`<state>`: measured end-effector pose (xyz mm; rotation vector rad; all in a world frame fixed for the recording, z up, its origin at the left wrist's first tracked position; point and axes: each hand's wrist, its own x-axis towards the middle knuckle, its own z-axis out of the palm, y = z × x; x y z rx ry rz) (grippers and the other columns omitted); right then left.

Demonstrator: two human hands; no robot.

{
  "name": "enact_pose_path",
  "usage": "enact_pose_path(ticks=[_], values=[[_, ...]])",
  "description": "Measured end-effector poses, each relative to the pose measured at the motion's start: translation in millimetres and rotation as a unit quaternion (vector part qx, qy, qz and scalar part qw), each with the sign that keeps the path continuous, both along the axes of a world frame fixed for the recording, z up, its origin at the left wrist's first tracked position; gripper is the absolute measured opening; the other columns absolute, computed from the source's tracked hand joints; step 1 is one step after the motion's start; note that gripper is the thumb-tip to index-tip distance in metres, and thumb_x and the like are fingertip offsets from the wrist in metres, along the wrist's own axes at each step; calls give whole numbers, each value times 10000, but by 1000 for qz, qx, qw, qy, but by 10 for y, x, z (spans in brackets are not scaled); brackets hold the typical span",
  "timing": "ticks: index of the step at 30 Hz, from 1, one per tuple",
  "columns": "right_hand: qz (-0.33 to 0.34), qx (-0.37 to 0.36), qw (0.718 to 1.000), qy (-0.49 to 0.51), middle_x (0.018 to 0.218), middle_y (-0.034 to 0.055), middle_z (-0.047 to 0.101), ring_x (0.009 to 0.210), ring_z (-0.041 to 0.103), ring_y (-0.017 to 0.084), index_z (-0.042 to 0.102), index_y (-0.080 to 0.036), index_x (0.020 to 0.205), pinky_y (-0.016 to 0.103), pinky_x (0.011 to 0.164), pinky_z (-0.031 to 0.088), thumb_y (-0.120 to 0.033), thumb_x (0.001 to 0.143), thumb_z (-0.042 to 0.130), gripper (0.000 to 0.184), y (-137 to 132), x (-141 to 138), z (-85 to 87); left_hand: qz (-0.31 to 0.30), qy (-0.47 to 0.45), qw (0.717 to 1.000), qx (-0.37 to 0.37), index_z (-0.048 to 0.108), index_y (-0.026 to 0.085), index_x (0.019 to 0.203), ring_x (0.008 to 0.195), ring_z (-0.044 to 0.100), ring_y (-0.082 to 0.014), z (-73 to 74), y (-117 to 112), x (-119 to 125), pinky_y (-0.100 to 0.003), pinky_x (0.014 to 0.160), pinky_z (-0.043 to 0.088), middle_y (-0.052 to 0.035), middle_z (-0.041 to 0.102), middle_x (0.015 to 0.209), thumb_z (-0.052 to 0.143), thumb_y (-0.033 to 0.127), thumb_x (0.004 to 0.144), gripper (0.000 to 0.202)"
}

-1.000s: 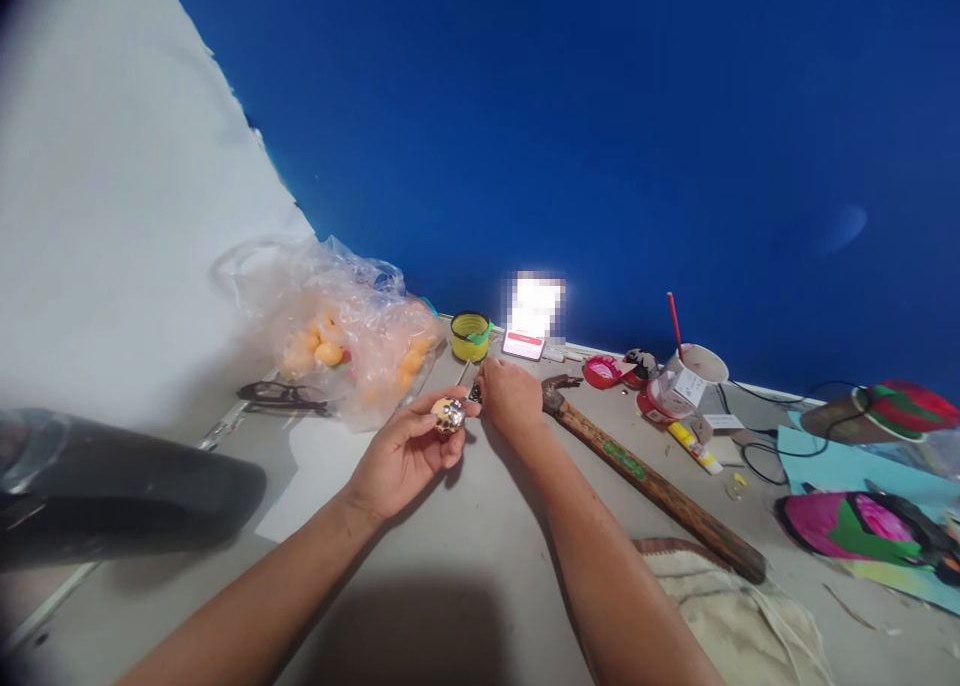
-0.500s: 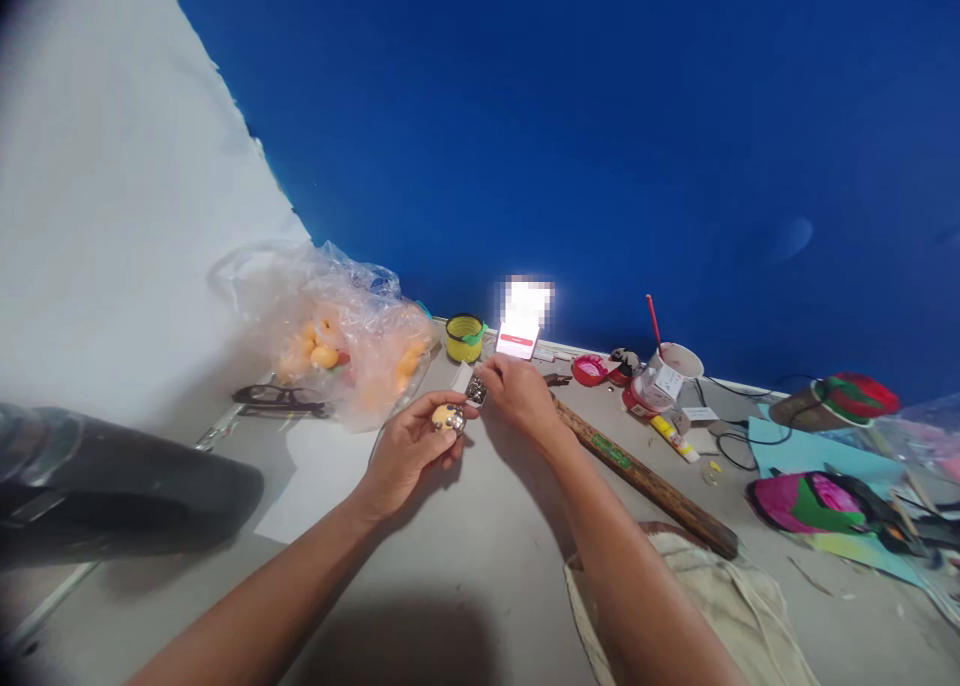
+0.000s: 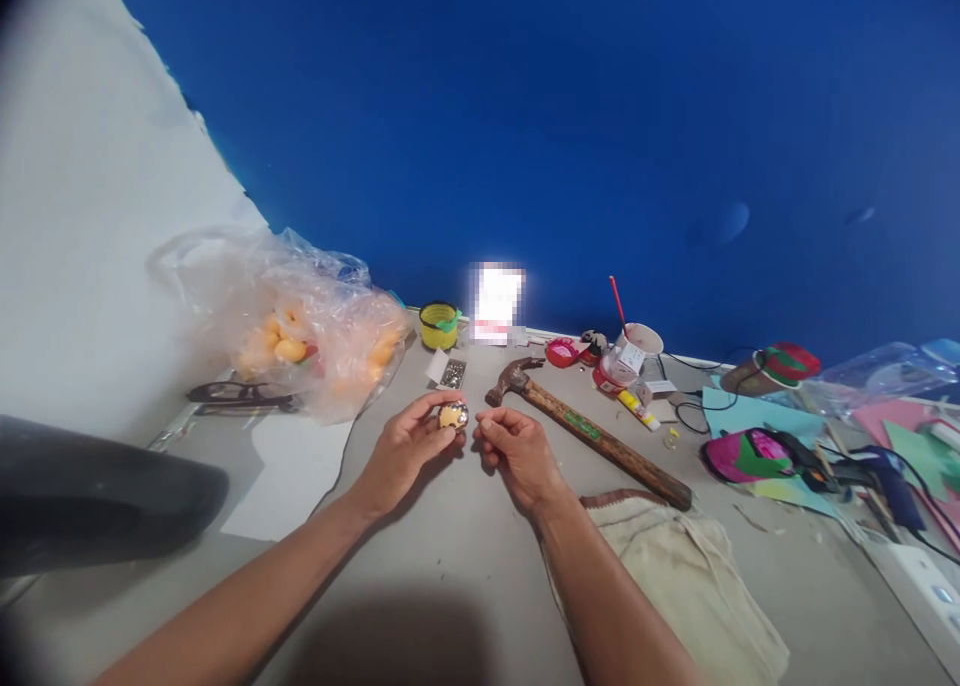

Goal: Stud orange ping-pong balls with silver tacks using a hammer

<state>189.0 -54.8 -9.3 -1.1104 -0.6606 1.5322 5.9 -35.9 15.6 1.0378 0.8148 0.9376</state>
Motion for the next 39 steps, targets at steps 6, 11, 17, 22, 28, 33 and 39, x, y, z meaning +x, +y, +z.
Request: enact_pose_path(ticks=[6,11,17,22,28,33,39], values=[[41,9,996,79,735,4,667,570,478,82,731,-192,848,186,475,338,-367,650,947,341,-21,38,46,5,17,1000,14,633,182,1192,888,676,-166,-197,-14,44,-263,815,526,-46,722,959,835,309,799,460],[72,8,995,71,691,17,687,523,484,71,734,-171,780,194,474,342,-376,631,967,344,-8,4,104,16,61,994,84,637,210,1265,999,678,-179,-277,31,28,-283,897,547,-72,674,1149,820,316,822,491],[82,3,994,66,706,37,713,523,505,78,752,-172,783,205,475,333,-394,641,966,339,0,-7,87,23,113,978,172,718,228,1219,1116,669,-189,-232,45,-24,-290,972,564,-85,635,1274,737,332,902,335],[79,-1,995,62,686,31,711,523,515,82,754,-181,773,211,484,325,-401,624,972,345,-1,1,91,27,134,971,196,725,235,1233,1104,682,-185,-232,36,-30,-290,965,578,-83,662,1270,733,327,911,334],[68,-15,996,51,664,36,715,533,542,90,771,-175,758,213,497,350,-392,584,989,353,-9,-4,99,29,147,965,217,742,235,1207,1125,678,-190,-227,30,-21,-295,972,580,-83,667,1248,737,310,908,308],[62,-21,997,38,660,40,718,541,561,100,773,-170,754,212,492,360,-390,561,995,367,0,-1,110,29,153,963,222,747,242,1202,1115,684,-193,-223,24,-18,-294,947,590,-80,670,1246,746,306,899,309],[67,-20,997,19,660,32,715,511,530,84,751,-169,752,212,487,356,-390,588,980,357,-2,11,87,30,159,962,219,755,244,1189,1105,686,-201,-204,9,-15,-303,946,590,-79,681,1225,747,314,899,299]])
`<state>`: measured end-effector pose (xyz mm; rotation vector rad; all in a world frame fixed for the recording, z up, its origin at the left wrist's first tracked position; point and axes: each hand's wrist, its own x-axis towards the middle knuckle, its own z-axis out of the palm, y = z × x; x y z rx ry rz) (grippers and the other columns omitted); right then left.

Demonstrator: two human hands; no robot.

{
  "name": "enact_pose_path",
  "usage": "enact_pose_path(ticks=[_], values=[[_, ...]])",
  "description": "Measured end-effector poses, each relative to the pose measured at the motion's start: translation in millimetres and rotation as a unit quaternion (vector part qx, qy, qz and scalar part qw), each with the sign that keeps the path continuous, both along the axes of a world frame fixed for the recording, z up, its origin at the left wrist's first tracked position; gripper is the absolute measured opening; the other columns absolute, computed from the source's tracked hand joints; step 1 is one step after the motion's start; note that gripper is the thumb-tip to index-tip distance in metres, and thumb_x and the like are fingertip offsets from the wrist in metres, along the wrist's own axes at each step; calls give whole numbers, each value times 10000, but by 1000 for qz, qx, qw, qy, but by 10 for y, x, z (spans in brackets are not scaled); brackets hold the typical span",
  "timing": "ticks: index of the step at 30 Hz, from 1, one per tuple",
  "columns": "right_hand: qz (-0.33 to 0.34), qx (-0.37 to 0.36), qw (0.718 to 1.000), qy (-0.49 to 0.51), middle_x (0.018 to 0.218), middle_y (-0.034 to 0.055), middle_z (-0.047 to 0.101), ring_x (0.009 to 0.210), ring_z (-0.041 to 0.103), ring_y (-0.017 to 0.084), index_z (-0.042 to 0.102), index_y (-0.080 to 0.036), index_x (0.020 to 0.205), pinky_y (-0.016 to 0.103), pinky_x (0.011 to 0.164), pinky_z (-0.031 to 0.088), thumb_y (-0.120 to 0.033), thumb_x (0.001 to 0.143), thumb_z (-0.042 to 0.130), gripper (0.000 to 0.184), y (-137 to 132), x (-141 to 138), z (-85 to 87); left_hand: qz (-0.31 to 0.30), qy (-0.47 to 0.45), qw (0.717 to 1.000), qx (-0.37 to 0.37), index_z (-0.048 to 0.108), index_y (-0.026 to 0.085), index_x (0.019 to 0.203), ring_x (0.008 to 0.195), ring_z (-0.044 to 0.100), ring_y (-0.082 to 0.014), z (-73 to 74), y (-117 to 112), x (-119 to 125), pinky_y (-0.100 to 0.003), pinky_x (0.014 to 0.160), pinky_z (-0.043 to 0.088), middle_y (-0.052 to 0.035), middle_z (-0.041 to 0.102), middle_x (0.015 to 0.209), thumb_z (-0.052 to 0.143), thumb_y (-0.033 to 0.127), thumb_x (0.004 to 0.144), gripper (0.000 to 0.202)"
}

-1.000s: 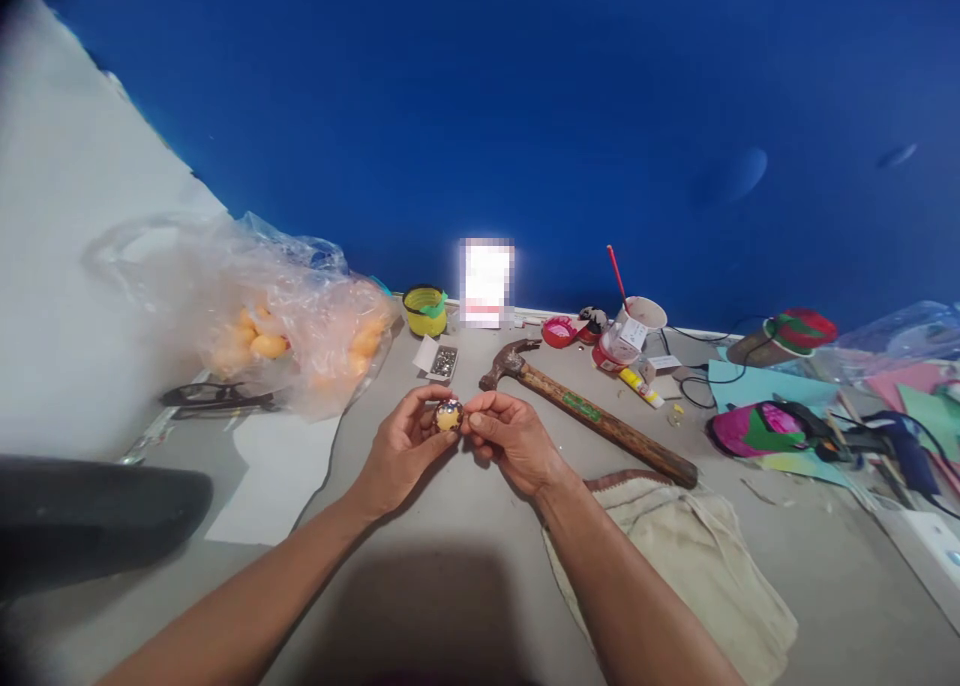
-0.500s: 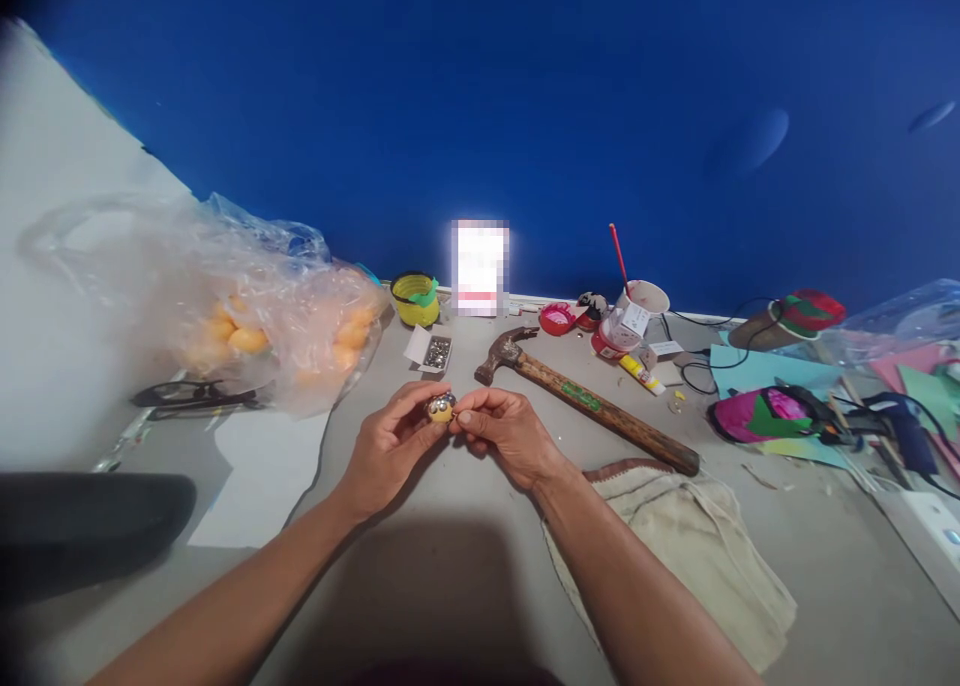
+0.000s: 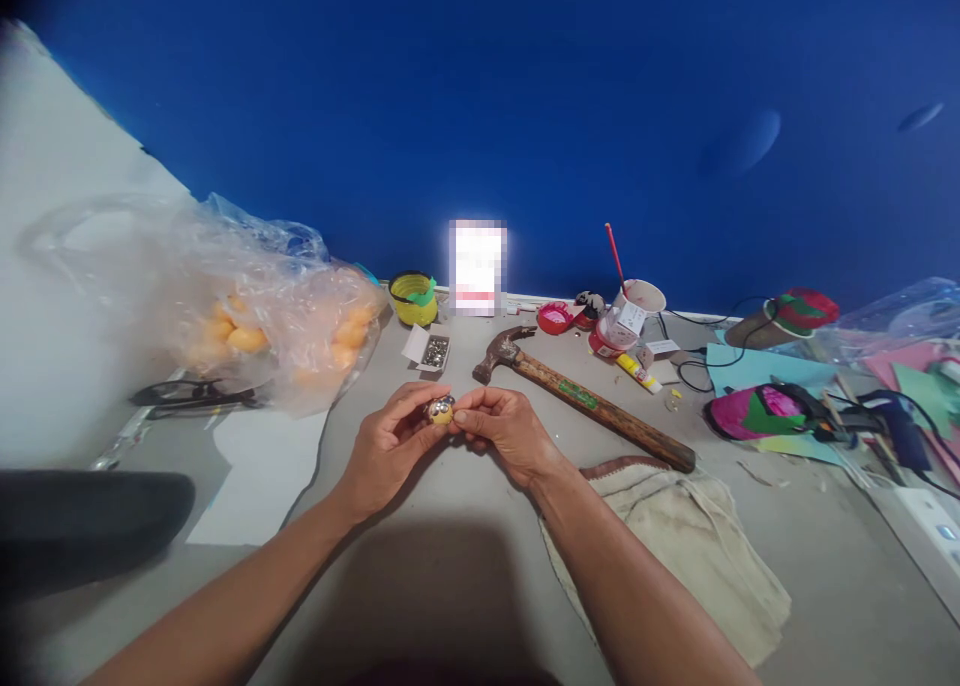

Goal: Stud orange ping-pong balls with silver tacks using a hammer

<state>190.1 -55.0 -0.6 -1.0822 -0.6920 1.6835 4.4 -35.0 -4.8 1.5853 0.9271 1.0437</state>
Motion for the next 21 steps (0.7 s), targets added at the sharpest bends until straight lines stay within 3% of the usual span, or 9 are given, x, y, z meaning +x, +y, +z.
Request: enact_pose_path(ticks=[13,21], values=[[-7,25,997,-76,664,29,713,563,528,93,766,-166,723,230,542,382,-405,595,945,325,1,-7,92,16,-13,1000,-15,772,236,1135,1035,691,-184,-11,9,15,-288,899,599,-71,680,1186,786,309,864,281],[2,61,994,-92,682,35,722,604,565,114,759,-174,701,259,599,428,-379,653,911,259,3,-2,102,21,-10,999,33,762,225,1072,984,684,-177,-3,11,10,-265,813,601,-71,668,1121,809,256,840,239]])
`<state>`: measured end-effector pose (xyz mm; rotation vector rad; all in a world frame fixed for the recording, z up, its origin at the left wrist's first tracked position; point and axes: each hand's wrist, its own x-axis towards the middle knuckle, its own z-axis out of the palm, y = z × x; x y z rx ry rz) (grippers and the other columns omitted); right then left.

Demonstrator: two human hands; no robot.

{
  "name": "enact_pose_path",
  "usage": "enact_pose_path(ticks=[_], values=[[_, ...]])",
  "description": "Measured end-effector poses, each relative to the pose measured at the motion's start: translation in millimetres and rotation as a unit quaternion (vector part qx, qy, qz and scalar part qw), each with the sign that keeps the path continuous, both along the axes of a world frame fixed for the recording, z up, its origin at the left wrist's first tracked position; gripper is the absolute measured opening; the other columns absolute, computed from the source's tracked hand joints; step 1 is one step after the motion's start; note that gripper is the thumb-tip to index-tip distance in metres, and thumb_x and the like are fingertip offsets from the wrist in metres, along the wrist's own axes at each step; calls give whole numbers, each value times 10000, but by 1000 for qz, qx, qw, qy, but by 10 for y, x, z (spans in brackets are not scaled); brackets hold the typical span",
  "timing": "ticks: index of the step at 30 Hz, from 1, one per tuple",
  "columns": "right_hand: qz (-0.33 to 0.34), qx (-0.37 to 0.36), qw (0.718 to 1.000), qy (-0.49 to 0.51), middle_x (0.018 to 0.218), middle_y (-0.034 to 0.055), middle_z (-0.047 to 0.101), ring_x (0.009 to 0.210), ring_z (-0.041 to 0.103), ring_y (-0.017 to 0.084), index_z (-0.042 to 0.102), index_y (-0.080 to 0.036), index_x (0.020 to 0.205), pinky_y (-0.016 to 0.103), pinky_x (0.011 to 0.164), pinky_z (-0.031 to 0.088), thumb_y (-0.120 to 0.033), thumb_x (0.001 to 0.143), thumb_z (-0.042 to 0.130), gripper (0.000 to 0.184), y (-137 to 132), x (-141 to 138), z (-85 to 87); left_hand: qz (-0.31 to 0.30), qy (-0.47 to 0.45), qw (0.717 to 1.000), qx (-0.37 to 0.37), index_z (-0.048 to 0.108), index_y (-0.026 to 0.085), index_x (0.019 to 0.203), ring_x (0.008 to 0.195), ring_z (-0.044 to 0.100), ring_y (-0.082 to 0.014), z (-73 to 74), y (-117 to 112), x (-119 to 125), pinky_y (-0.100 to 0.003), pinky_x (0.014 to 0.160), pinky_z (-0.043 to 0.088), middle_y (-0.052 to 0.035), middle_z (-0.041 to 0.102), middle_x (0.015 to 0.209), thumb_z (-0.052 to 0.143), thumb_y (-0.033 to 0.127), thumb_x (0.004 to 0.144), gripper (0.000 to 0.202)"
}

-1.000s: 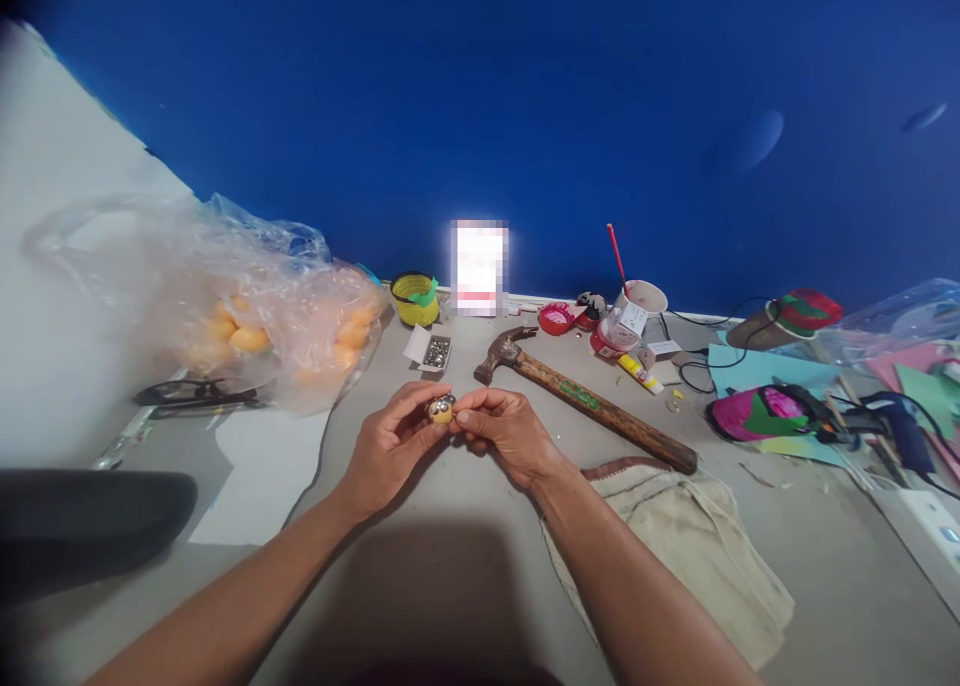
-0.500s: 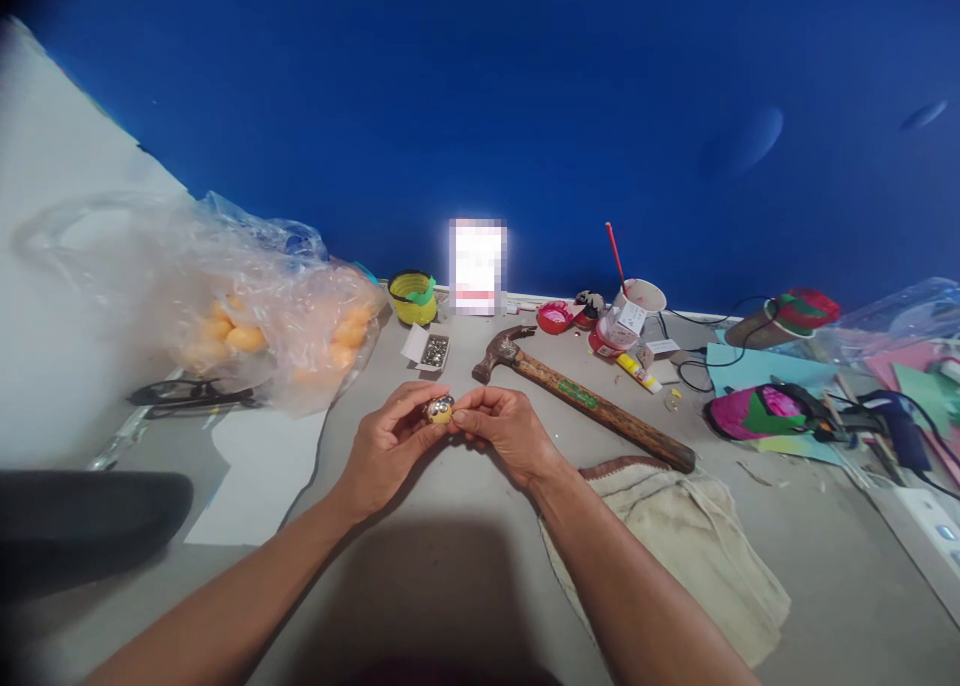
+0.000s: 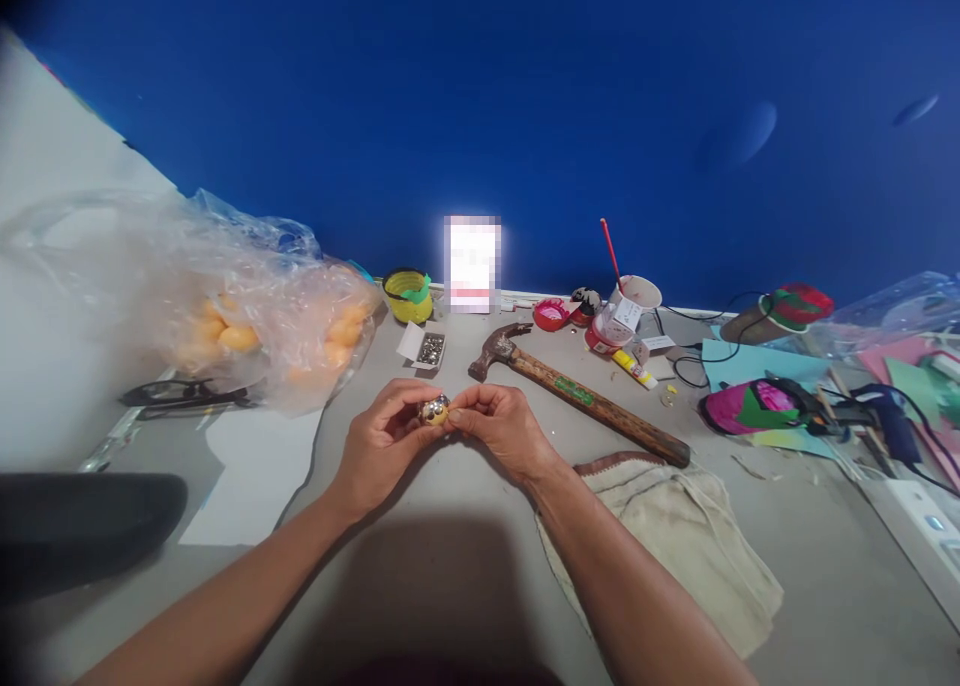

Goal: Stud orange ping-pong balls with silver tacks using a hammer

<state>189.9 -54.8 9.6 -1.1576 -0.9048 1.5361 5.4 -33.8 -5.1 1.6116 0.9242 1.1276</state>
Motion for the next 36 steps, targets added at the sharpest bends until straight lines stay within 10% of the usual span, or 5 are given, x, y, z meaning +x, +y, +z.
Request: enact_pose_path(ticks=[36], values=[[0,-5,1000,9,687,52,735,615,587,127,767,-171,712,256,587,426,-384,650,912,265,-14,-26,18,15,-1,999,37,709,221,1025,973,659,-168,-30,-31,37,-261,803,588,-60,638,1075,798,273,859,196]])
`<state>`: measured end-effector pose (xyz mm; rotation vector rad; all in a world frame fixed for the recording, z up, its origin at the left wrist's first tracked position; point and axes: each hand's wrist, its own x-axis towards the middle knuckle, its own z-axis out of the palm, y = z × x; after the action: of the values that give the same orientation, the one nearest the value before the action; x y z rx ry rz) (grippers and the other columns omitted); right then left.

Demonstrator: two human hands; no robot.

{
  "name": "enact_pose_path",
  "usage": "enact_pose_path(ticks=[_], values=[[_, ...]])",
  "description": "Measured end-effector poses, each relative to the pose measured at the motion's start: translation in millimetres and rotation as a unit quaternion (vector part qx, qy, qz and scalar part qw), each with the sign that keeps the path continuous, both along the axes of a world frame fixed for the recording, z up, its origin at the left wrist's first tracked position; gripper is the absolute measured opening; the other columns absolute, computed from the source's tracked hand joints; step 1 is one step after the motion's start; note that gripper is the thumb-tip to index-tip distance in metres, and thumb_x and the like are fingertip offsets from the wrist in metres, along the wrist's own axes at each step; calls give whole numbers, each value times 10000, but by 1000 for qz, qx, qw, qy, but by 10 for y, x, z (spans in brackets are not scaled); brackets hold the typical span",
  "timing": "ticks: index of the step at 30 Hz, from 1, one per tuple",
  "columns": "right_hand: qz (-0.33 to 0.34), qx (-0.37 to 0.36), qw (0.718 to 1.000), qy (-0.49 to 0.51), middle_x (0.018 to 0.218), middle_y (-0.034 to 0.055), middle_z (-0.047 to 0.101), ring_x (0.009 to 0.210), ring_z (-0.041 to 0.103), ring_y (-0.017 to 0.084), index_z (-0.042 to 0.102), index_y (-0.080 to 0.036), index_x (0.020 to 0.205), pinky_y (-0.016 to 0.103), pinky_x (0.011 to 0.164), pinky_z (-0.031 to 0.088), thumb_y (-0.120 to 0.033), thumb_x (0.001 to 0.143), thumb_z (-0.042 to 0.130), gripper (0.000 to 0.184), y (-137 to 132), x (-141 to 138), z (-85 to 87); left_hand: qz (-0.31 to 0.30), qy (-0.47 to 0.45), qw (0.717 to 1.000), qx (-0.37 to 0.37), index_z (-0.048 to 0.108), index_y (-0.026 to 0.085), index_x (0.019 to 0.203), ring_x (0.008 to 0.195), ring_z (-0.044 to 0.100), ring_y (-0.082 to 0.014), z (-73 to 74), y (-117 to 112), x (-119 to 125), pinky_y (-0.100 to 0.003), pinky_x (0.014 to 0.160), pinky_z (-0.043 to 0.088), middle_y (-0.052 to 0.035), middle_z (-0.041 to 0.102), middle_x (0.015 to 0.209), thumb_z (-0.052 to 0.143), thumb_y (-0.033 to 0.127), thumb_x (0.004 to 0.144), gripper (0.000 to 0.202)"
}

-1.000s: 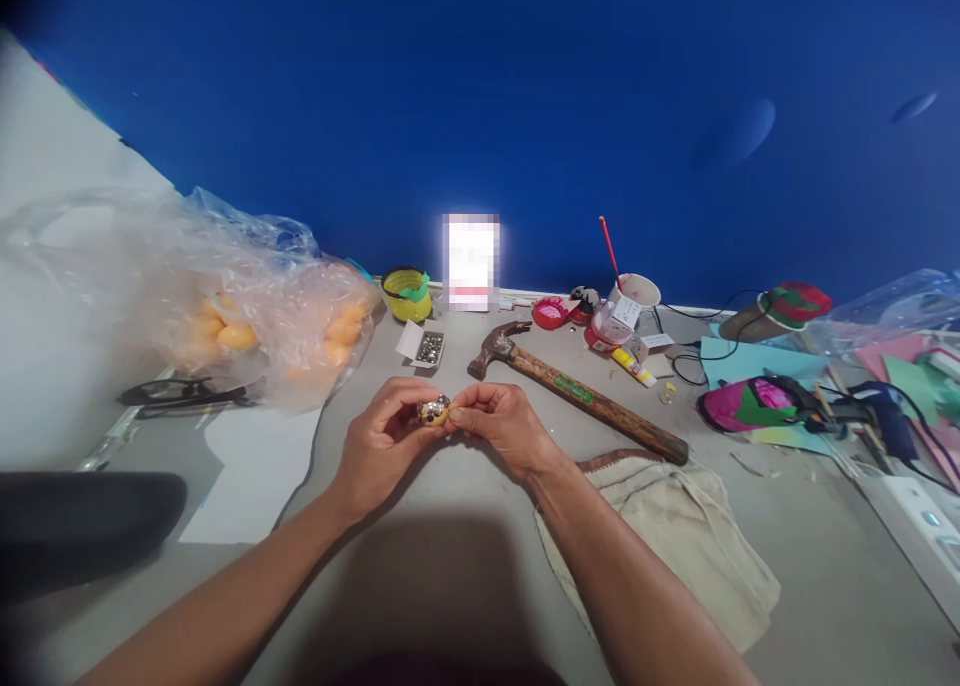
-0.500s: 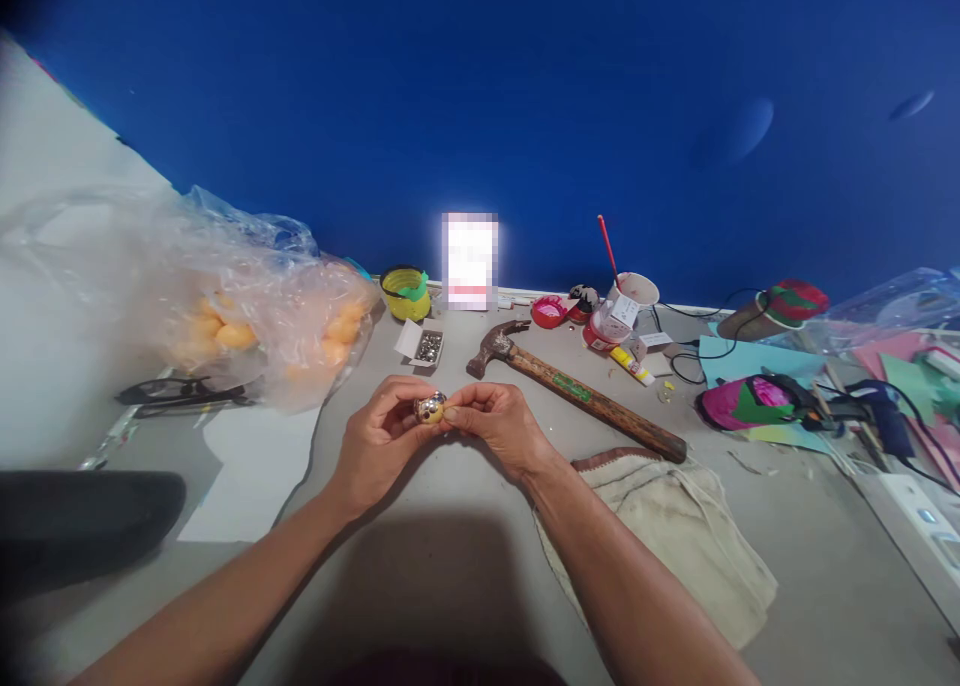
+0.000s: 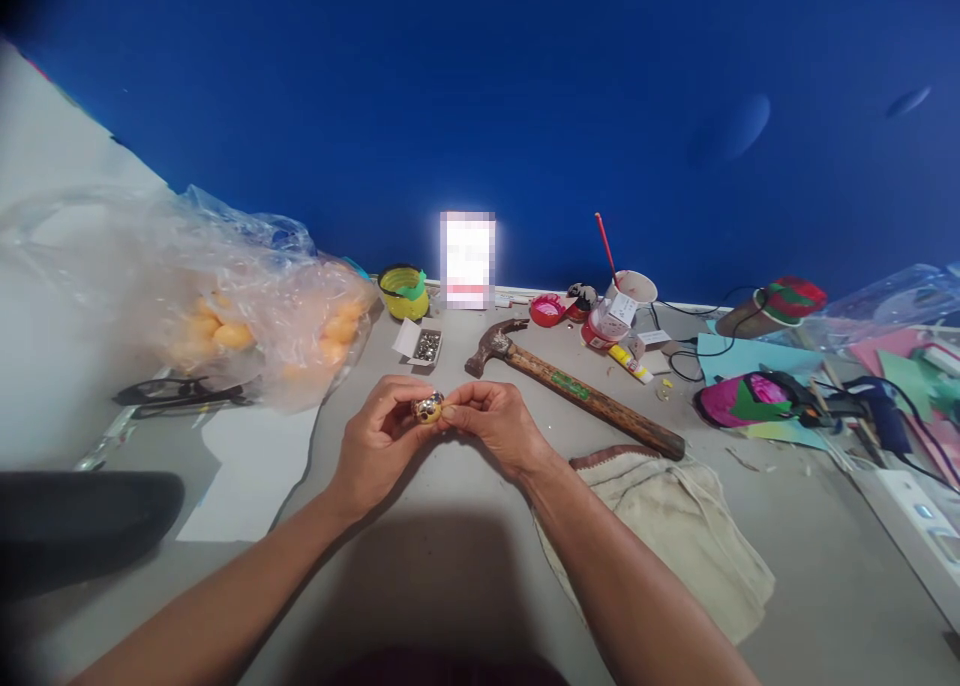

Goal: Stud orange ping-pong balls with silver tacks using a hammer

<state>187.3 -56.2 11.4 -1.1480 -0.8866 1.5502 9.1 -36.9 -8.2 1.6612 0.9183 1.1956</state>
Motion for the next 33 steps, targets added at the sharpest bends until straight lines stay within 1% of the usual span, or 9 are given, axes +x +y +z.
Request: enact_pose_path(ticks=[4,8,11,14,18,21,25,28,33], values=[[4,-5,1000,9,688,48,728,606,581,128,762,-172,710,267,591,446,-400,645,919,284,-3,-12,22,3,28,998,54,692,227,1055,999,659,-175,-8,-3,-18,-271,820,585,-64,640,1077,775,230,881,193],[13,-4,999,34,688,38,722,609,587,129,761,-173,709,279,616,471,-398,625,937,298,-6,-12,31,34,72,987,141,675,231,1082,1003,669,-186,0,-4,-30,-299,832,596,-74,647,1101,747,193,896,203],[26,-26,998,57,668,34,710,572,550,110,752,-166,687,252,565,416,-388,603,952,311,-7,0,19,54,109,969,215,673,243,1083,995,682,-179,27,-1,-28,-317,877,600,-62,658,1089,707,134,910,207],[43,-70,990,115,655,35,698,528,503,88,732,-155,670,240,530,359,-369,598,959,320,-9,10,9,71,135,953,260,676,252,1081,998,691,-173,65,-2,-26,-313,903,602,-53,665,1075,684,102,914,225],[61,-118,976,174,650,35,686,525,502,78,723,-138,660,236,545,364,-339,575,974,333,-5,16,21,79,151,942,289,676,261,1107,1000,701,-172,98,-13,-35,-304,905,609,-51,673,1077,663,74,914,269],[60,-122,975,178,645,38,686,516,495,72,720,-136,652,231,537,359,-330,563,972,330,-1,14,31,75,159,937,302,671,263,1125,1003,703,-169,94,-15,-49,-298,902,612,-54,673,1084,641,50,916,300],[19,-68,994,84,642,47,700,536,523,93,747,-143,677,241,536,379,-310,596,936,265,-10,-10,42,65,162,940,292,678,257,1114,1003,700,-174,74,-2,-65,-301,900,613,-59,670,1084,649,83,925,258],[-18,-30,999,34,641,40,702,569,550,107,754,-152,670,244,553,408,-297,584,935,248,-24,-40,53,58,147,948,274,679,250,1102,994,697,-179,77,2,-59,-309,891,613,-58,672,1078,669,120,925,220],[4,-59,991,119,640,28,695,521,519,84,723,-154,668,225,516,384,-379,565,969,348,-41,-59,54,83,144,942,292,665,233,1081,976,697,-176,92,-19,-26,-308,869,618,-54,665,1052,683,93,909,223]])
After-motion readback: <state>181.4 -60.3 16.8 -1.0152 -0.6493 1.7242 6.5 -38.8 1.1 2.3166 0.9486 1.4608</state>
